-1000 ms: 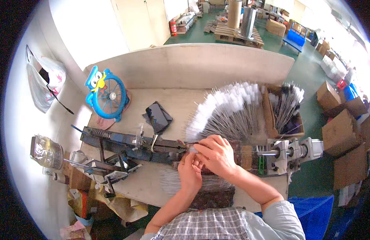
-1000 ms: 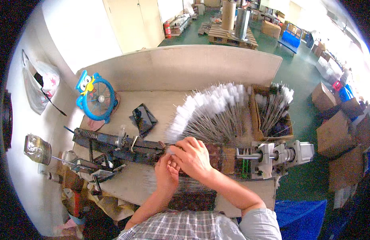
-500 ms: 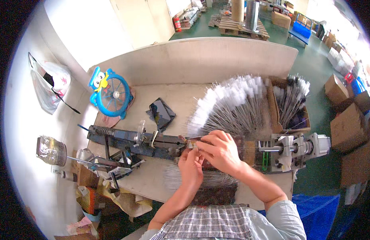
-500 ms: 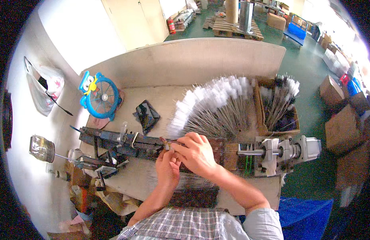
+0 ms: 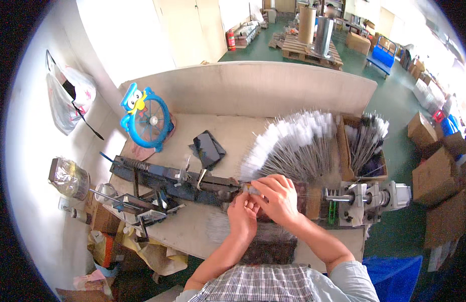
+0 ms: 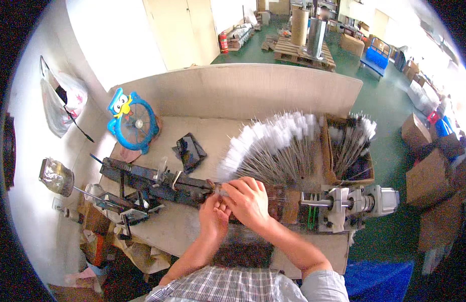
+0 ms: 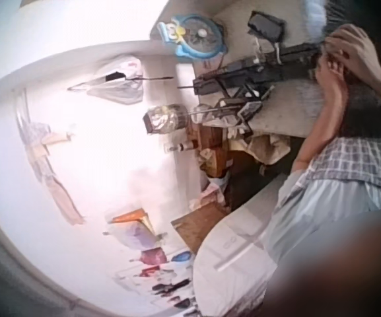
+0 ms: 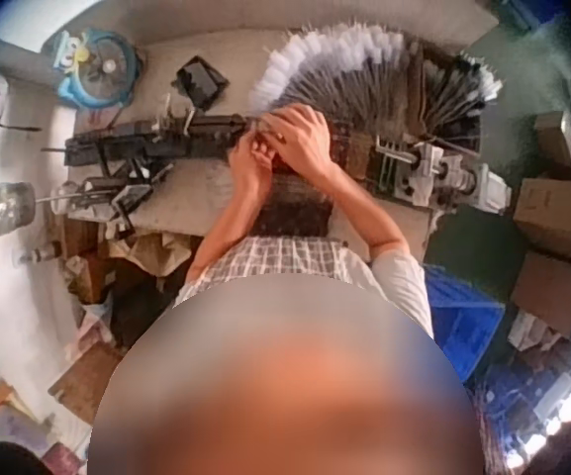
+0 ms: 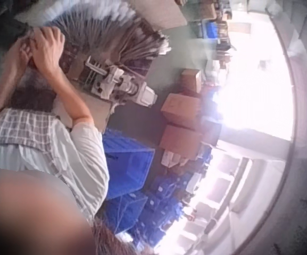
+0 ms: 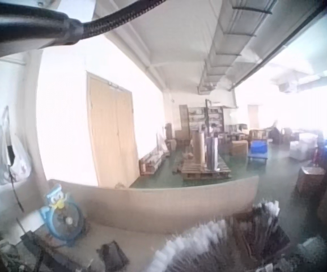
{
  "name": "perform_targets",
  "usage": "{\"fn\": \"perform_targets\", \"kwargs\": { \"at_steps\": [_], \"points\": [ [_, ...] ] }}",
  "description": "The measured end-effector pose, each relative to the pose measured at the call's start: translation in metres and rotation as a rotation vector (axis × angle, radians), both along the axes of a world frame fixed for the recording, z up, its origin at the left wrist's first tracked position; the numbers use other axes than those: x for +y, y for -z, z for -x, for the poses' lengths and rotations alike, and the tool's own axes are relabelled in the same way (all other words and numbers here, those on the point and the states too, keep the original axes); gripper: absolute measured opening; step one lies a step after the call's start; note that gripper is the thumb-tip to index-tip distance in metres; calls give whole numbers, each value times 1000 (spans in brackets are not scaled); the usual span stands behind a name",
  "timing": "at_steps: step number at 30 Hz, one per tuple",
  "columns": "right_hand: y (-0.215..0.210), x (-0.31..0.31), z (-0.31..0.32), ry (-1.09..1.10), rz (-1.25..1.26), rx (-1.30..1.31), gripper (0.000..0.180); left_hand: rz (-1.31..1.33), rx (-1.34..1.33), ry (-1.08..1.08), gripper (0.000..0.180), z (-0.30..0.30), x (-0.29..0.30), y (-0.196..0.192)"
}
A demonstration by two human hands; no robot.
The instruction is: Repeatedly assembling brush heads onto metal rods using a manual jig.
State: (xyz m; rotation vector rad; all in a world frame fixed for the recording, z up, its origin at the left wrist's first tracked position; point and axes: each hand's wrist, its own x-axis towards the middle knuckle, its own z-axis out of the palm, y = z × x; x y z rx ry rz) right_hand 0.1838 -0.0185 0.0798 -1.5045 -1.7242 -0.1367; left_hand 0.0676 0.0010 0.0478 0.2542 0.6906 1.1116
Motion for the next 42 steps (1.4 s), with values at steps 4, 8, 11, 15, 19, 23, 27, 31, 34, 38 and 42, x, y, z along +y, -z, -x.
{"fn": "perform_targets", "kwargs": {
  "at_steps": [4, 8, 11, 15, 19, 23, 27, 31, 34, 38, 42],
  "points": [
    [-3, -3, -2, -19, -17, -23, 26, 12, 41, -15, 7, -4, -1, -2],
    [-3, -2, -2, -51, 22, -42, 23, -8, 55, -48, 7, -5, -2, -2],
    [-6, -2, -5, -52, 24, -28, 23, -4, 27, -42, 6, -5, -1, -3],
    [-8, -6, -11, -45, 30, -23, 23, 44, 19, -58, 3, -7, -1, -8],
    [-3, -6, -14, -51, 28, -13, 25, -40, 74, -47, 2, -8, -3, -6],
    [-4, -6, -16, -45, 1, -44, 25, -48, 115, -36, 3, -10, -2, -7],
    [-4, -8, -16, -41, 2, -58, 24, -68, 121, -18, 3, -8, -3, -5],
    [-3, -10, -16, -42, 3, -56, 24, -47, 142, -19, 4, -9, -4, -10],
    [-2, -9, -15, -59, 15, -52, 24, -25, 94, -39, 7, -7, -4, -7],
    [-3, -4, -14, -66, 16, -40, 25, -36, 105, -46, 6, -10, -2, -10],
    [-1, -3, -13, -64, -1, -33, 25, -50, 128, -28, 2, -11, -2, -15]
  ]
}}
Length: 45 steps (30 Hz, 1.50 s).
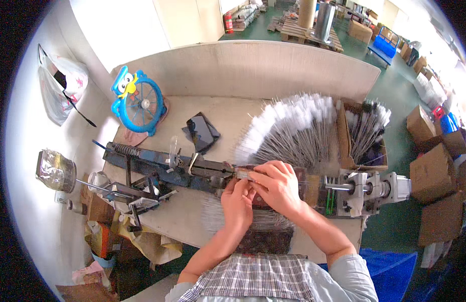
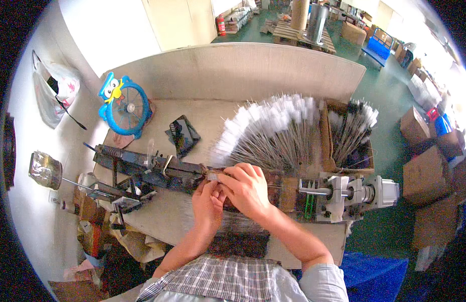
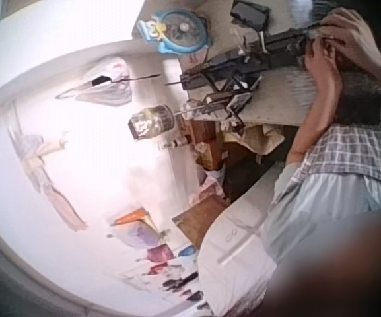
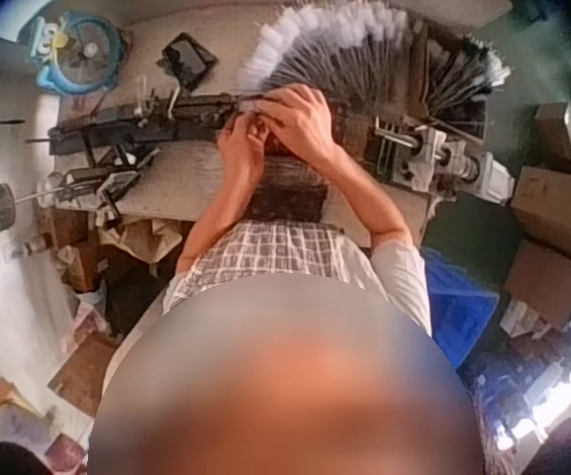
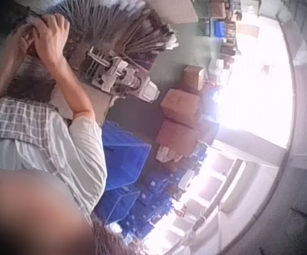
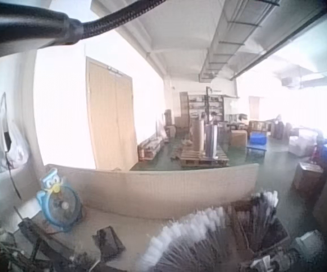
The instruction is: Repeatedly assembling brush heads onto metal rods using a manual jig.
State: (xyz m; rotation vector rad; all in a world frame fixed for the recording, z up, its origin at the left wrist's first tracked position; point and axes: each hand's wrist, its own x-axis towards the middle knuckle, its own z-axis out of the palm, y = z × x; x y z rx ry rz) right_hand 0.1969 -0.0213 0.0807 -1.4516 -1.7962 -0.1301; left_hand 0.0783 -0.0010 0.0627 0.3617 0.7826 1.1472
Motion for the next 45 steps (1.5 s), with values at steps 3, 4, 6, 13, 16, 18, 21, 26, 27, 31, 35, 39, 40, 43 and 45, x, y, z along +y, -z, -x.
{"fn": "perform_targets", "kwargs": {
  "at_steps": [3, 4, 6, 13, 16, 18, 21, 26, 27, 31, 35, 39, 40, 43, 45],
  "points": [
    [0, 1, 1, -9, -16, 12, 25, 7, -4, 4, 1, 2, 1, 8],
    [-1, 1, 2, -13, -21, 24, 26, 7, -4, 3, 1, 3, 2, 11],
    [0, 4, 3, -17, -34, 22, 27, -20, -52, 21, 1, 4, 2, 12],
    [-9, -1, -2, -24, -20, 22, 29, -59, -9, 91, 17, 8, 2, 10],
    [-15, -8, -11, 38, 83, -77, 25, 37, -70, 27, 38, 7, 0, 3],
    [-11, -11, -17, 30, 169, -172, 18, 31, 1, 40, 56, 10, 0, 2],
    [-3, -18, -16, -22, 198, -155, 10, 54, 1, 81, 60, 14, -1, 3],
    [-7, -24, -23, -22, 157, -94, 13, -8, 70, 142, 60, 13, -6, 5],
    [-10, -27, -23, -58, 91, -50, 15, -20, 81, 133, 57, 14, -11, 4],
    [-15, -39, -26, -153, 146, 58, 16, -33, 179, 234, 47, 22, -20, 13],
    [23, -57, -31, -111, 333, 74, 5, -154, 409, 253, 41, 74, -20, 20],
    [39, -68, -25, -63, 527, -35, 6, 8, 395, -224, 35, 182, 1, 75],
    [42, -69, -23, -66, 526, -39, 6, 83, 341, -324, 35, 218, 6, 86],
    [49, -73, -24, -35, 721, -105, 6, -19, 204, -217, 36, 346, 9, 108],
    [50, -76, -30, -72, 743, -151, 8, 28, 446, -397, 40, 371, 23, 100]
  ]
}}
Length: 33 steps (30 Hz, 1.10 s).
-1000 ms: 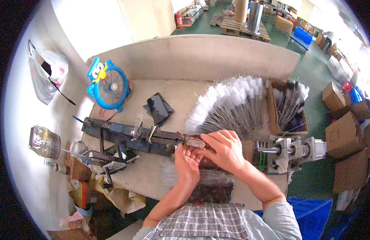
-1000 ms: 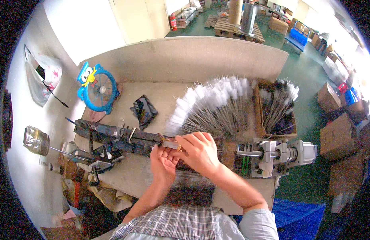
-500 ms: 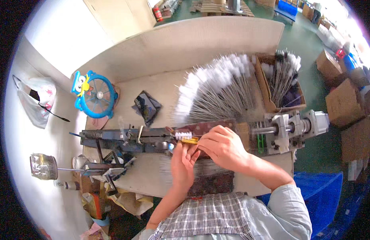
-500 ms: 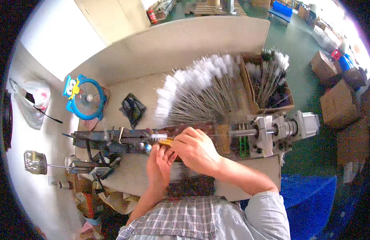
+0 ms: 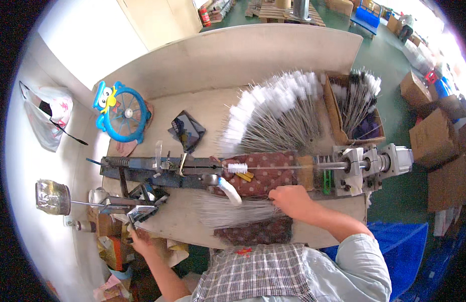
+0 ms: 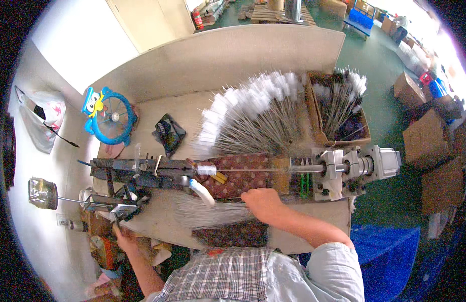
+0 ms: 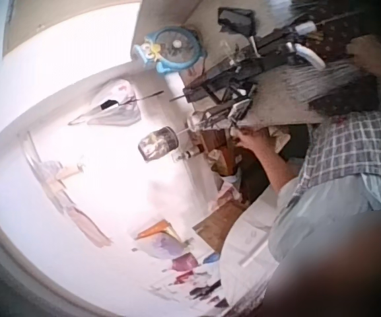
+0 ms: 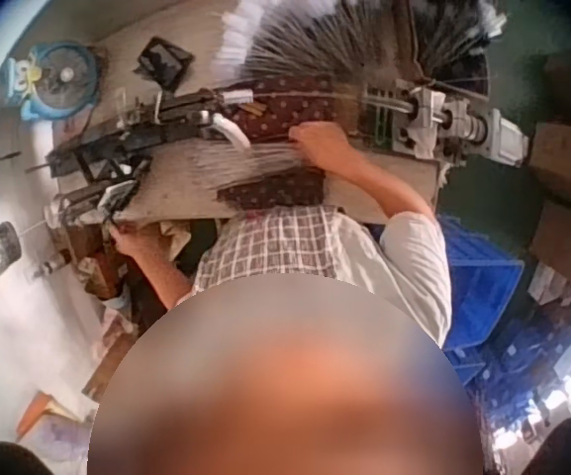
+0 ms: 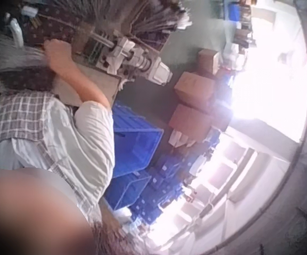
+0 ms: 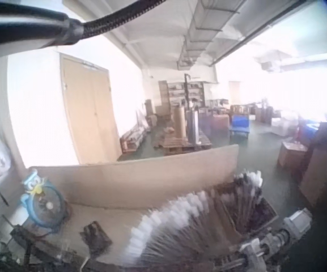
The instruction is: Repeatedly assembling brush heads onto metal rods using a manual jig.
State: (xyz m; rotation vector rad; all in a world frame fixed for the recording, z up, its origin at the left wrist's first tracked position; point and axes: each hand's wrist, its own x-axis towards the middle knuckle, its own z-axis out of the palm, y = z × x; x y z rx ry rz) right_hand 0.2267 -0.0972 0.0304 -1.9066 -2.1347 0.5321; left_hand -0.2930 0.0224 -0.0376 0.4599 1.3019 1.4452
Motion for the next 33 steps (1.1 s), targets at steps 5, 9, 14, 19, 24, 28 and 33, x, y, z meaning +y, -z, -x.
{"fn": "perform_targets", "kwargs": {
  "at_steps": [5, 9, 14, 19, 24, 28, 33],
  "points": [
    [-36, -15, -17, -16, 0, -49, 13, 43, 103, -212, 47, 40, 10, 13],
    [-35, -22, -26, 39, 38, -105, 15, 34, 51, -261, 36, -51, -9, 5],
    [-34, -22, -30, 6, 46, -136, 16, 78, -180, 101, 18, -176, -33, 1],
    [-27, -26, -32, -14, 76, -127, 16, -4, -140, 525, 22, -304, -46, -63],
    [-21, -38, -37, 67, 122, -144, 15, 212, -250, 578, 18, -357, -50, -83],
    [-31, -45, -40, 144, 212, -108, 22, 284, -1147, 582, 24, -319, -25, -172],
    [-66, -50, -50, 72, 70, -157, 18, 108, -460, 486, 45, -291, -41, -140]
  ]
}}
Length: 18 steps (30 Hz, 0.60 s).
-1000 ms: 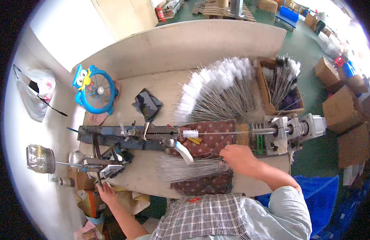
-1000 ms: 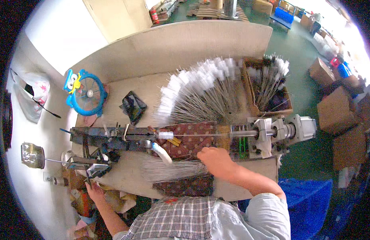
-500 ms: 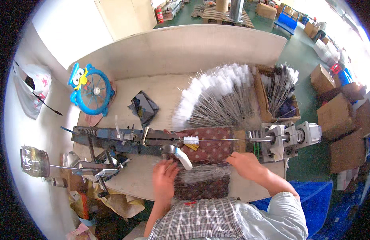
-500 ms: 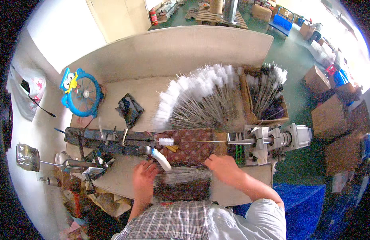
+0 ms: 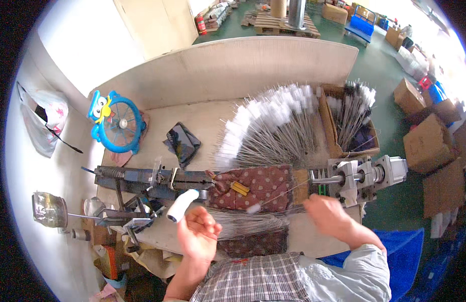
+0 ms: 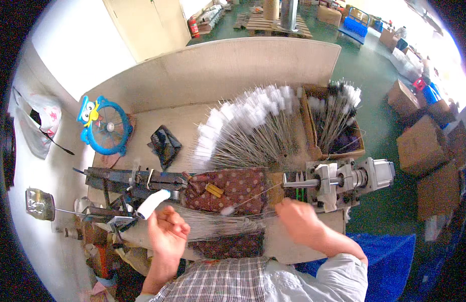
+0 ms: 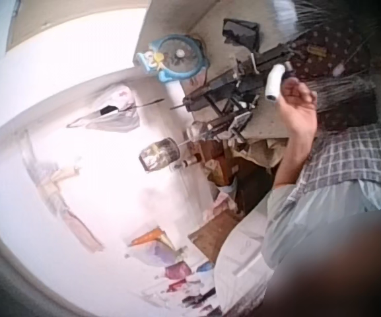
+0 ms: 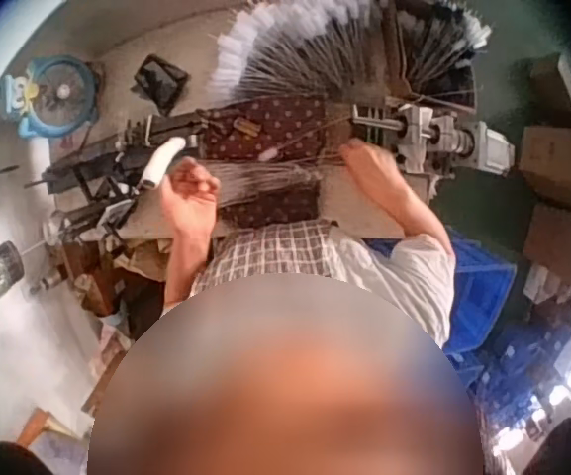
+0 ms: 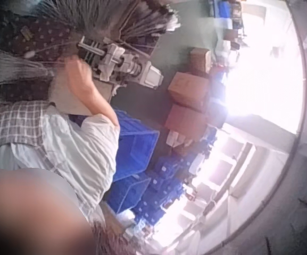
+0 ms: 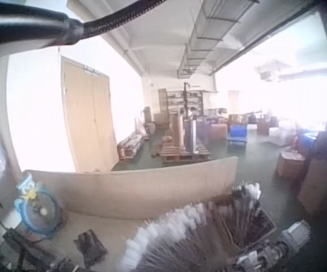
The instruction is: Repeatedly assembling brush heads onto metal rods using a manual jig.
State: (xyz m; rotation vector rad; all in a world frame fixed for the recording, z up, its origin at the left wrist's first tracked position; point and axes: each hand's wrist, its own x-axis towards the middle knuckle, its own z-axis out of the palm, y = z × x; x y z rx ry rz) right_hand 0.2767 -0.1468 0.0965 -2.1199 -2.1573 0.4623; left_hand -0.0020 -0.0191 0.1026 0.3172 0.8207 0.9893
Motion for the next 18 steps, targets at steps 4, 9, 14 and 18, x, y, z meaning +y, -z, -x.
{"fn": "perform_targets", "kwargs": {
  "at_steps": [4, 9, 14, 18],
  "points": [
    [-61, -19, -35, 271, -113, -2, 11, -143, 123, 511, 32, -14, -11, -2],
    [-84, 2, -42, 410, -483, 126, 13, -946, 495, 833, 19, -90, 4, 4],
    [-53, 26, -42, 136, -509, 126, 25, -1557, 1046, 691, 17, -169, 12, 31],
    [-32, 36, -35, 254, -596, 287, 20, -1753, 1326, 662, 7, -192, 31, 35]
  ]
}}
